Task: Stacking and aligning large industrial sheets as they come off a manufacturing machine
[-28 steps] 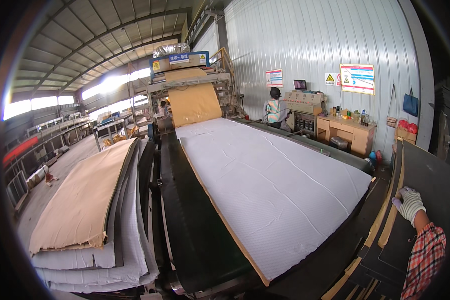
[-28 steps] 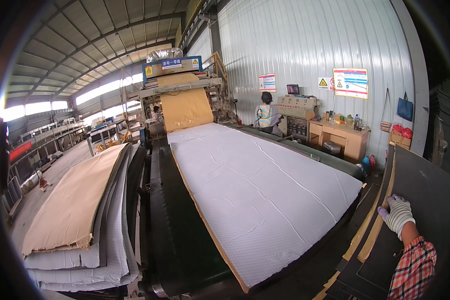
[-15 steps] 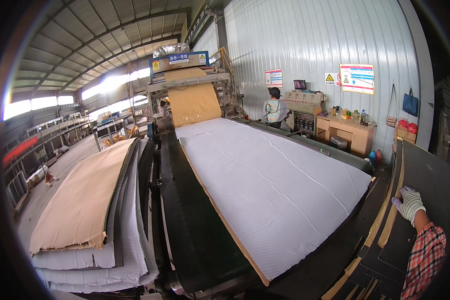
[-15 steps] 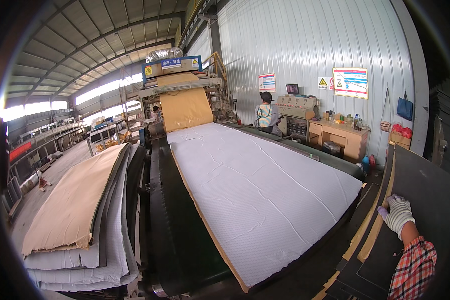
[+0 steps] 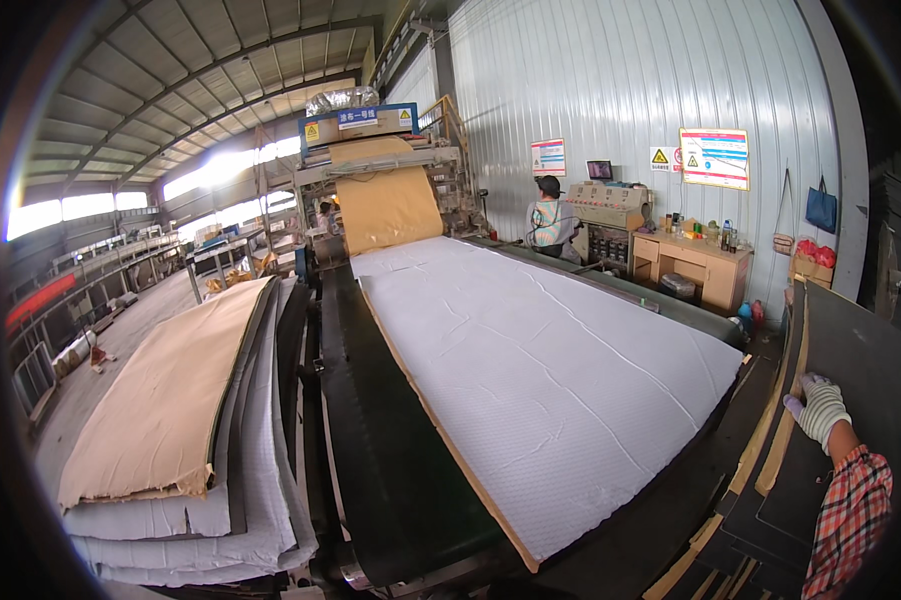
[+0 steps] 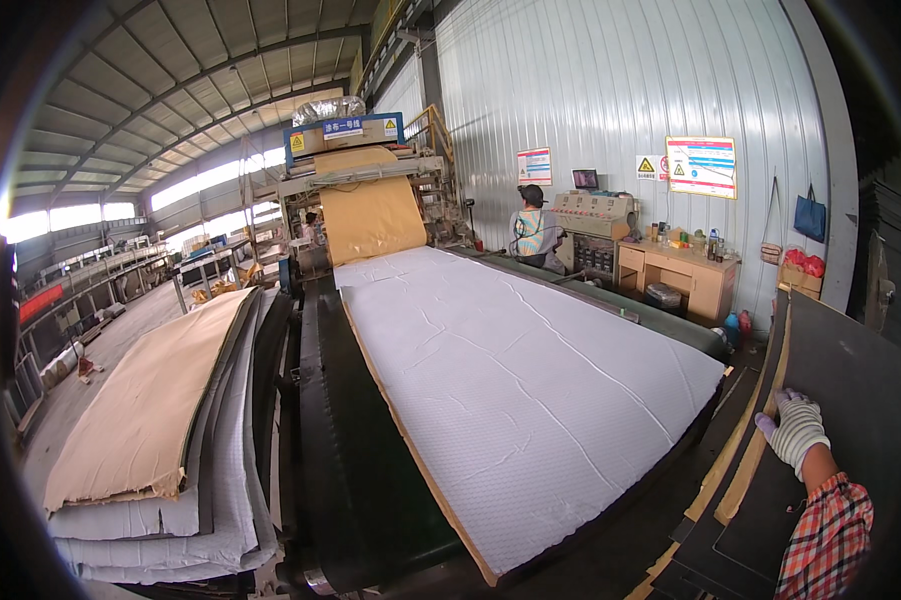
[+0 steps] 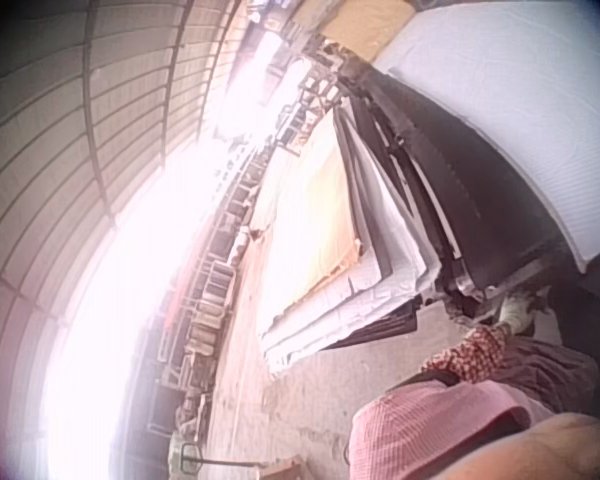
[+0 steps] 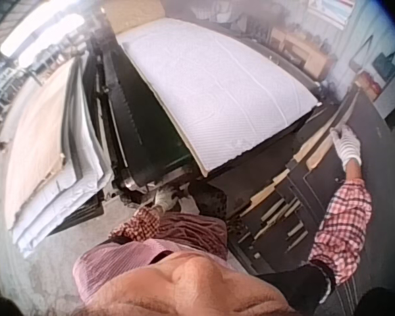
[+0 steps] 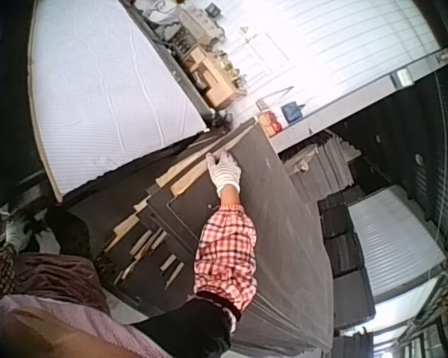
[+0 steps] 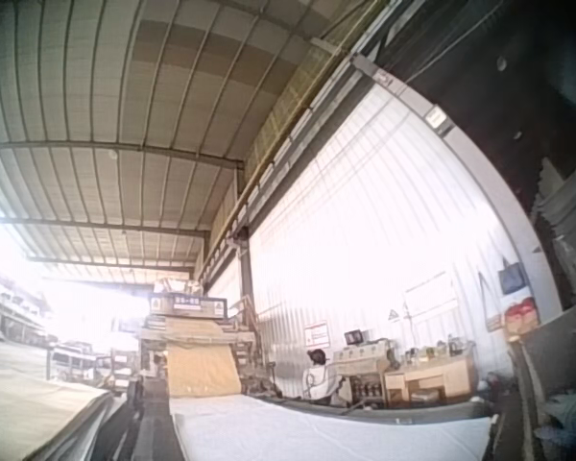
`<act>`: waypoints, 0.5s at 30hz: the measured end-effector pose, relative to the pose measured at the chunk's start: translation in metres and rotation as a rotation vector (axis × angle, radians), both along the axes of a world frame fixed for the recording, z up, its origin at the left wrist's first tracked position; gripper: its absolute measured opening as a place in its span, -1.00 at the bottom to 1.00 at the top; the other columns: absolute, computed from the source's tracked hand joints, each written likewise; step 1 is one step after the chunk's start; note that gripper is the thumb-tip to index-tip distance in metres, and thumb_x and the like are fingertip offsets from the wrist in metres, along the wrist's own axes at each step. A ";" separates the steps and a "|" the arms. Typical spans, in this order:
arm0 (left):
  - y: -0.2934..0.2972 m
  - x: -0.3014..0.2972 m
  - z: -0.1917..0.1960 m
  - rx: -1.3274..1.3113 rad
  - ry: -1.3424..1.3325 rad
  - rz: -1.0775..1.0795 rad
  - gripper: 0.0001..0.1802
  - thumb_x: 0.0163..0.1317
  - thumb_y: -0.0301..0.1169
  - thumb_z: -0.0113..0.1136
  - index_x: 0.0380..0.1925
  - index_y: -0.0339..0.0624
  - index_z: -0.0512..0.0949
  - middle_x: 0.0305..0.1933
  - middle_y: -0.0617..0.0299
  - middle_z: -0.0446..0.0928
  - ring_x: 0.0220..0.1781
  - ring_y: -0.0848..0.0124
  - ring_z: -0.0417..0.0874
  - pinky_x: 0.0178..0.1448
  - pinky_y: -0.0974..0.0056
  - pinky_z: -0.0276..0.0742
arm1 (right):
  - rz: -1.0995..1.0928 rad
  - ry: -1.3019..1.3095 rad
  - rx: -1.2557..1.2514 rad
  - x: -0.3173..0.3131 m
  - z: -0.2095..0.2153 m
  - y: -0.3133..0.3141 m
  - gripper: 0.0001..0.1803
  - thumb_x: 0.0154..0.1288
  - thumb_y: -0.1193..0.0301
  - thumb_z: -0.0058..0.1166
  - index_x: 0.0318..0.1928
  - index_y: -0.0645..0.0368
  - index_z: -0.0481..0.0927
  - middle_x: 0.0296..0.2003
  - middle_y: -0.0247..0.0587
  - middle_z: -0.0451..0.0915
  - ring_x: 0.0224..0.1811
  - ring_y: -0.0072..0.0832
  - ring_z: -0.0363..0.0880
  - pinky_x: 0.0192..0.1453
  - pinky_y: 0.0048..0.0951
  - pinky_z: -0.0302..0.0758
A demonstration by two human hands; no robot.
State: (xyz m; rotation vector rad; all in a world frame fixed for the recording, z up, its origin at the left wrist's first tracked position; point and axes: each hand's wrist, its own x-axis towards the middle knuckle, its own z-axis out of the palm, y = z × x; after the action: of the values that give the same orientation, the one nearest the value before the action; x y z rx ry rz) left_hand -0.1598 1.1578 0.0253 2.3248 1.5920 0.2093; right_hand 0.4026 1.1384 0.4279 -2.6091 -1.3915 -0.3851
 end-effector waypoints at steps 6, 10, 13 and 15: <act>0.002 0.000 -0.002 0.011 0.027 -0.004 -0.58 0.06 -0.10 0.01 -0.13 -0.04 0.54 0.08 0.09 0.42 0.19 0.12 0.31 0.24 0.03 0.20 | 0.015 -0.016 -0.035 0.008 -0.003 0.002 -0.38 0.17 0.09 -0.03 0.11 0.31 0.34 0.12 0.14 0.34 0.21 -0.08 0.27 0.30 -0.25 0.16; 0.000 0.002 0.007 -0.007 0.012 -0.009 -0.57 0.06 -0.10 0.00 -0.11 -0.05 0.53 0.09 0.10 0.41 0.20 0.12 0.30 0.26 0.04 0.17 | 0.001 -0.020 -0.023 0.008 -0.003 0.003 -0.36 0.16 0.09 -0.02 0.12 0.33 0.32 0.11 0.16 0.34 0.19 -0.06 0.28 0.29 -0.24 0.17; -0.001 0.003 0.013 -0.005 0.014 -0.008 -0.56 0.06 -0.10 0.00 -0.10 -0.05 0.53 0.10 0.11 0.41 0.20 0.12 0.30 0.27 0.04 0.15 | -0.005 -0.019 -0.021 0.004 -0.002 0.002 -0.36 0.16 0.09 -0.02 0.11 0.33 0.32 0.11 0.17 0.35 0.19 -0.06 0.29 0.28 -0.24 0.18; -0.002 0.003 0.011 0.001 0.021 0.001 -0.56 0.06 -0.10 0.00 -0.10 -0.05 0.53 0.10 0.11 0.41 0.20 0.12 0.30 0.28 0.04 0.14 | -0.003 -0.017 -0.018 0.002 0.000 0.002 -0.35 0.16 0.09 -0.02 0.11 0.33 0.31 0.11 0.18 0.35 0.18 -0.05 0.29 0.28 -0.24 0.18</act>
State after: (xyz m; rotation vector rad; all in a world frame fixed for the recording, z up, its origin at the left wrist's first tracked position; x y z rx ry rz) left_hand -0.1570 1.1558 0.0361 2.3349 1.6033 0.1860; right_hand 0.4045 1.1401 0.4280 -2.6286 -1.4024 -0.3978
